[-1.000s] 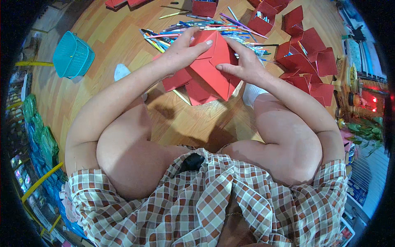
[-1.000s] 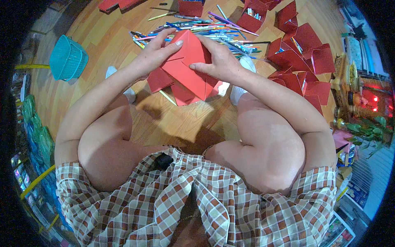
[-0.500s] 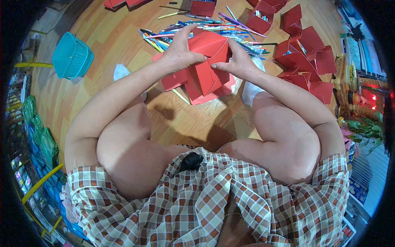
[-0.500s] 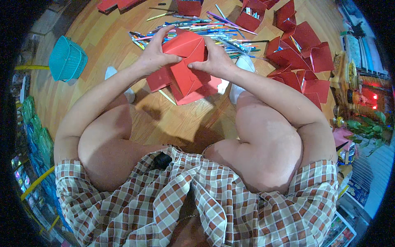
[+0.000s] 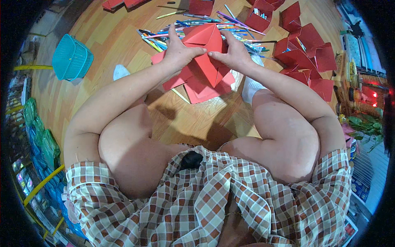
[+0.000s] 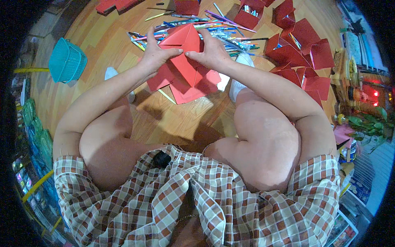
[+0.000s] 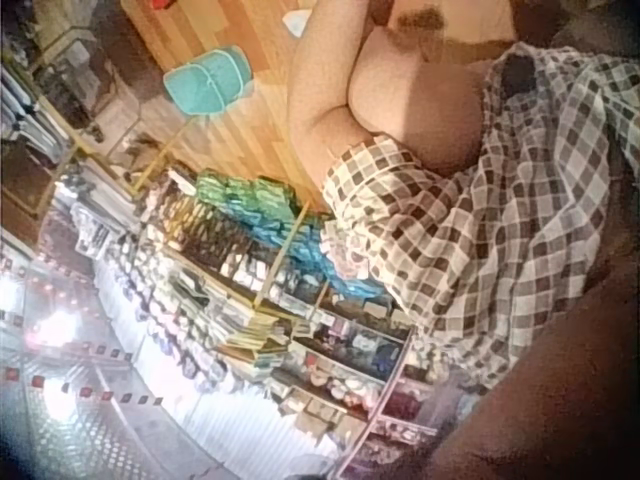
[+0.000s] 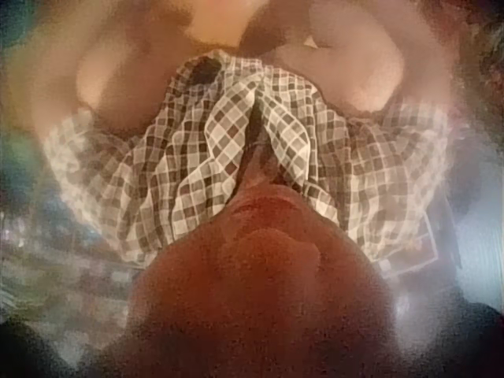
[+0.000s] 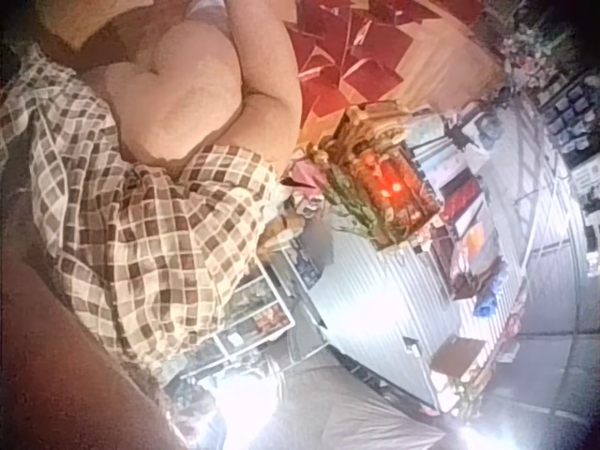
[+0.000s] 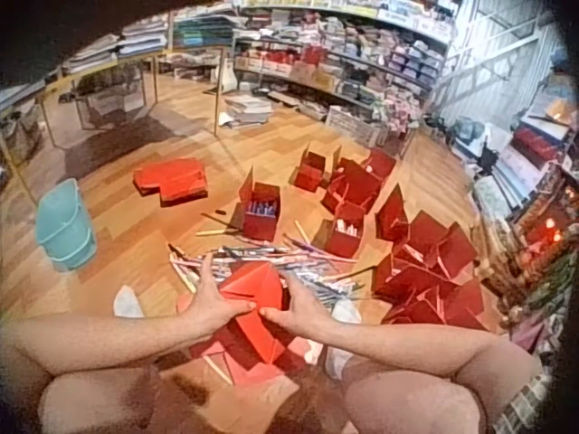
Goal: Assemble red paper boxes on the floor.
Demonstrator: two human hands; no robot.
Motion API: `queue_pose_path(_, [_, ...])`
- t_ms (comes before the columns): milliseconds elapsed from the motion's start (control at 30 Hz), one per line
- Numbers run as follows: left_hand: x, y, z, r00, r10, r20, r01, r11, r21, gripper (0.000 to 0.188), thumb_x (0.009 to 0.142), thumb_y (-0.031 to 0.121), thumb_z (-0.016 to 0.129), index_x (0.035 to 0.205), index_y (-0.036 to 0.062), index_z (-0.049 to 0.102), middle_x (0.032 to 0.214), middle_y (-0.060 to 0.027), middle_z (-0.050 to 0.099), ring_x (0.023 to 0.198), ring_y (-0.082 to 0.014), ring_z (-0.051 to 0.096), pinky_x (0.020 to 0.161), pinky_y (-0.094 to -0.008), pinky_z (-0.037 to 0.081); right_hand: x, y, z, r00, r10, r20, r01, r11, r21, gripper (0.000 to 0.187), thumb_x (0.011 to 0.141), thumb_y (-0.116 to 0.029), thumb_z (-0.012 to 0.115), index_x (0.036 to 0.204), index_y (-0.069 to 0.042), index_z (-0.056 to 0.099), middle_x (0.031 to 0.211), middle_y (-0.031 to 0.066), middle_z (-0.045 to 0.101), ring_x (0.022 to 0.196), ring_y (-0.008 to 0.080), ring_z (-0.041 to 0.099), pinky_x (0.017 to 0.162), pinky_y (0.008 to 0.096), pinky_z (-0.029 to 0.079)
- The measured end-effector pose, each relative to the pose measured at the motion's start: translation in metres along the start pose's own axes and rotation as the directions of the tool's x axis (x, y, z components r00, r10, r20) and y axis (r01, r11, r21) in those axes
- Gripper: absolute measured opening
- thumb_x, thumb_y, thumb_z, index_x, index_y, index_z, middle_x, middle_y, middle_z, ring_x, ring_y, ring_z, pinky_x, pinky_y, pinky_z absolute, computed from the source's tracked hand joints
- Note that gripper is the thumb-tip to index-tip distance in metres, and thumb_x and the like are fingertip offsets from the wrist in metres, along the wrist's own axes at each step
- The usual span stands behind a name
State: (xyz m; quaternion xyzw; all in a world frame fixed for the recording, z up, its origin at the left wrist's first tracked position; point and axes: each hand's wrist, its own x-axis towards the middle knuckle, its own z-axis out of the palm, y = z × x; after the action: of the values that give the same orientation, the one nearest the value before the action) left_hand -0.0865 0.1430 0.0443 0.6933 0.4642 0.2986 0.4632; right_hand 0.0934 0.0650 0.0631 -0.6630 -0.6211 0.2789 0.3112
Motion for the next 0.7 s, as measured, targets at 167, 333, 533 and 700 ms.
queue_pose_path(167, [0.002,0.001,0.001,0.998,-0.028,0.048,0.032,0.997,-0.07,0.11,0.063,0.001,0.076,0.14,0.0001,-0.002,0.124,-0.0228,0.04,0.105,-0.0265,0.054,0.084,-0.0353,0.051,-0.001,-0.003,-0.003,1.0,0.01,0.003,-0.01,0.998,-0.067,0.075,0.072,-0.029,0.074,0.129,0.001,0.036,0.107,0.019,0.061,0.094,0.0242,0.063,0.081,0.035,0.05])
queue_pose_path(333, [0.002,0.01,-0.001,0.995,-0.081,0.058,0.084,0.995,-0.06,0.109,0.063,-0.003,0.072,0.142,0.0031,-0.003,0.121,-0.0229,0.043,0.102,-0.026,0.056,0.082,-0.0351,0.051,0.001,-0.009,-0.003,1.0,0.004,-0.012,-0.005,0.994,-0.11,0.073,0.072,-0.03,0.073,0.127,0.003,0.038,0.111,0.0213,0.059,0.101,0.0299,0.059,0.087,0.0375,0.047])
queue_pose_path(533, [-0.001,0.015,-0.005,0.983,-0.13,0.134,0.161,0.953,-0.258,0.11,0.058,0.007,0.076,0.14,-0.0019,0.003,0.13,-0.0259,0.032,0.118,-0.0305,0.041,0.093,-0.0358,0.045,0.003,-0.013,-0.004,1.0,0.015,-0.021,-0.019,0.979,-0.201,0.065,0.073,-0.028,0.071,0.123,0.0,0.04,0.106,0.0236,0.059,0.098,0.0353,0.06,0.084,0.0404,0.047])
queue_pose_path(700, [0.004,0.009,-0.002,0.996,-0.066,0.059,0.07,0.995,-0.067,0.108,0.063,0.003,0.074,0.141,-0.0011,-0.001,0.118,-0.0229,0.046,0.099,-0.0263,0.055,0.083,-0.0355,0.05,0.005,-0.014,-0.004,1.0,-0.001,-0.031,-0.007,0.965,-0.262,0.063,0.074,-0.029,0.07,0.121,-0.001,0.039,0.103,0.0241,0.06,0.095,0.0378,0.059,0.081,0.0428,0.047])
